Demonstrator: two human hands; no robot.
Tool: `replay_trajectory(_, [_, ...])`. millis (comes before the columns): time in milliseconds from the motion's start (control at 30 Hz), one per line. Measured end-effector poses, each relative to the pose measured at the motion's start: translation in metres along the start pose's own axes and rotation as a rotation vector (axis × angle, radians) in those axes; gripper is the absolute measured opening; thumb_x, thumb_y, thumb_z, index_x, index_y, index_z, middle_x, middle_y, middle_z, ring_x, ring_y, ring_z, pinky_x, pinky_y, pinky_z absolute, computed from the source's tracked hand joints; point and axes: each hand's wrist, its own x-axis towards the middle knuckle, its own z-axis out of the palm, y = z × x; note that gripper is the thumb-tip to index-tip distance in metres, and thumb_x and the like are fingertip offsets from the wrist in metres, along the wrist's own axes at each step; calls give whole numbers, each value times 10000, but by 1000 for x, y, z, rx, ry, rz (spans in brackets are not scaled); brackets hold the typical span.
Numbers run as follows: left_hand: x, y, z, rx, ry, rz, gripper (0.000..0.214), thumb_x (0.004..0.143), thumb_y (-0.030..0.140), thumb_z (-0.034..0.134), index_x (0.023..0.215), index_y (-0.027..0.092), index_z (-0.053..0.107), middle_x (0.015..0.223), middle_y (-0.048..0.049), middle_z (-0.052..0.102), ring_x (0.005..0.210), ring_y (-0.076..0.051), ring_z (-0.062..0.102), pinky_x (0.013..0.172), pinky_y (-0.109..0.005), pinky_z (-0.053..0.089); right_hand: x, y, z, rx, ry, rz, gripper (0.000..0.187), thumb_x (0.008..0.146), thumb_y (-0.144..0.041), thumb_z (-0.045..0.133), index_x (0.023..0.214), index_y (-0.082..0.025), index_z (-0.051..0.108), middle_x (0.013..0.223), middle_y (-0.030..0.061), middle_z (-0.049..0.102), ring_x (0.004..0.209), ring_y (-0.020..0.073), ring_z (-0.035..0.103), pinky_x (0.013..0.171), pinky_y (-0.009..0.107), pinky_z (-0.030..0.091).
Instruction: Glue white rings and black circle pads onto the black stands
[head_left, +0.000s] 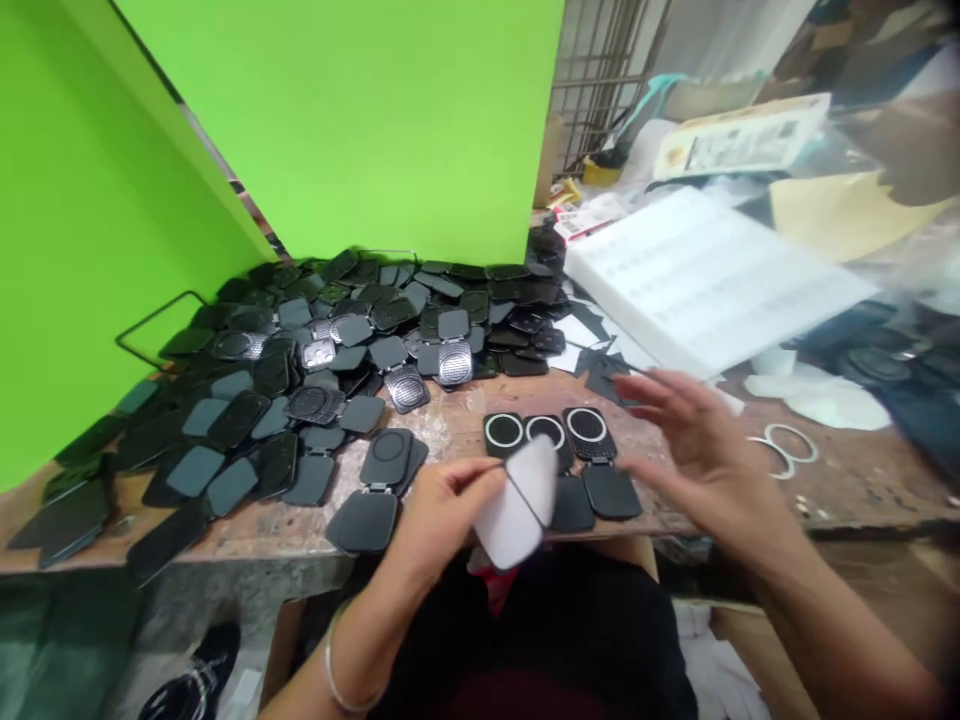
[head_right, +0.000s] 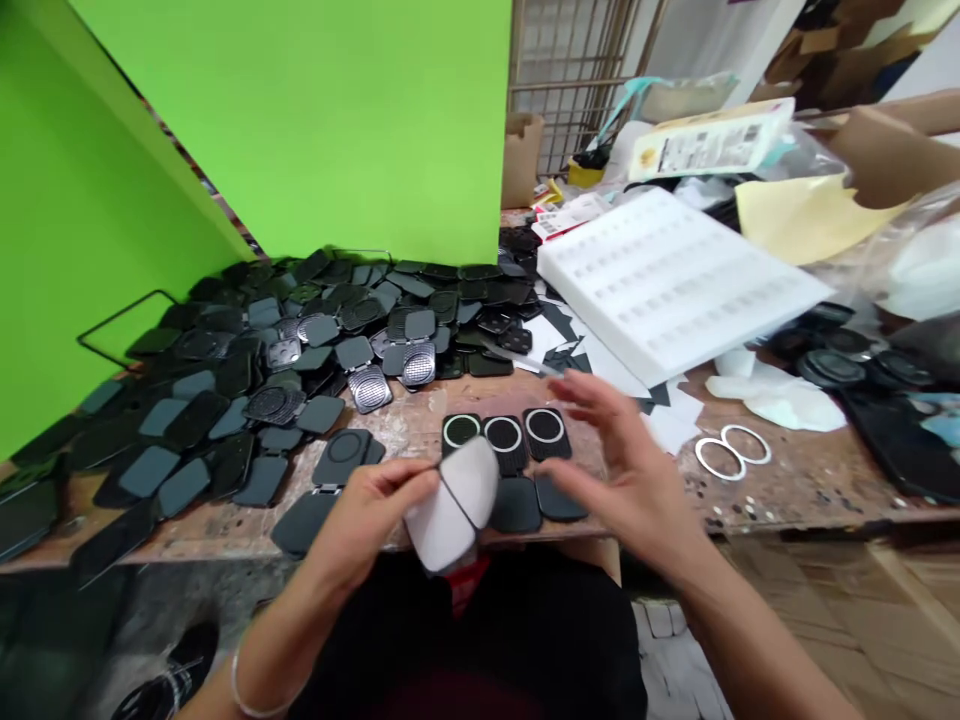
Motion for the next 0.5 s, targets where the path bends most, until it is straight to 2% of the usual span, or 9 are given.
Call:
replay_trajectory(67, [-5, 2, 26, 122, -172, 49, 213, 768, 339, 690, 868, 173, 778, 848, -51, 748, 751, -199, 636, 658, -274, 464, -8, -3, 2, -39, -257, 20, 754, 844, -278, 676, 1495, -337, 301, 1230, 78, 629, 1180, 246, 592, 1049, 460, 460])
replay_trajectory(133, [-8, 2, 45, 232, -255, 141, 259, 825, 333, 647, 1019, 200, 756, 926, -52, 748, 829, -218, 655, 740, -303, 485, -19, -3, -6, -37, -355, 113, 714, 882, -255, 610, 1513, -312, 281, 1012, 53, 680, 995, 201, 665, 942, 394, 532])
replay_trajectory(167, [-9, 1, 49, 309, -250, 218, 294, 843, 327, 637, 1099, 212, 727, 978, -56, 741, 884, -227, 654, 796, -320, 486, -26, -1, -14, -17, -345, 174, 708, 887, -251, 595, 1517, -301, 275, 920, 34, 676, 901, 183, 678, 872, 359, 558])
replay_trajectory(233, [-7, -3, 50, 491, -166, 422, 307, 869, 312, 619, 1156, 229, 685, 1059, -68, 711, 989, -243, 629, 900, -359, 462, -42, 4, -42, 28, -266, 297, 787, 866, -258, 625, 1537, -292, 214, 839, 7, 660, 804, 165, 674, 779, 313, 566])
replay_trajectory(333, [1, -18, 37, 746, -58, 655, 194, 896, 314, 572, 1027, 232, 689, 1050, -85, 661, 1038, -268, 591, 945, -409, 436, -79, 12, -104, 53, -134, 502, 936, 839, -289, 668, 1565, -283, 78, 845, 19, 667, 796, 169, 669, 755, 295, 538])
replay_trajectory(433, [10, -38, 22, 914, 21, 671, 223, 895, 370, 561, 1031, 199, 606, 1017, -103, 607, 998, -297, 570, 911, -457, 446, -134, 16, -164, 64, 32, 766, 1009, 799, -342, 716, 1564, -274, 61, 852, 56, 677, 722, 176, 656, 660, 283, 508])
replay_trajectory(500, [15, -48, 16, 986, 91, 643, 273, 878, 429, 565, 1008, 190, 548, 988, -108, 572, 965, -318, 554, 883, -486, 454, -181, 19, -188, 77, 100, 912, 946, 800, -353, 716, 1547, -290, 138, 837, 73, 676, 654, 171, 643, 570, 269, 474])
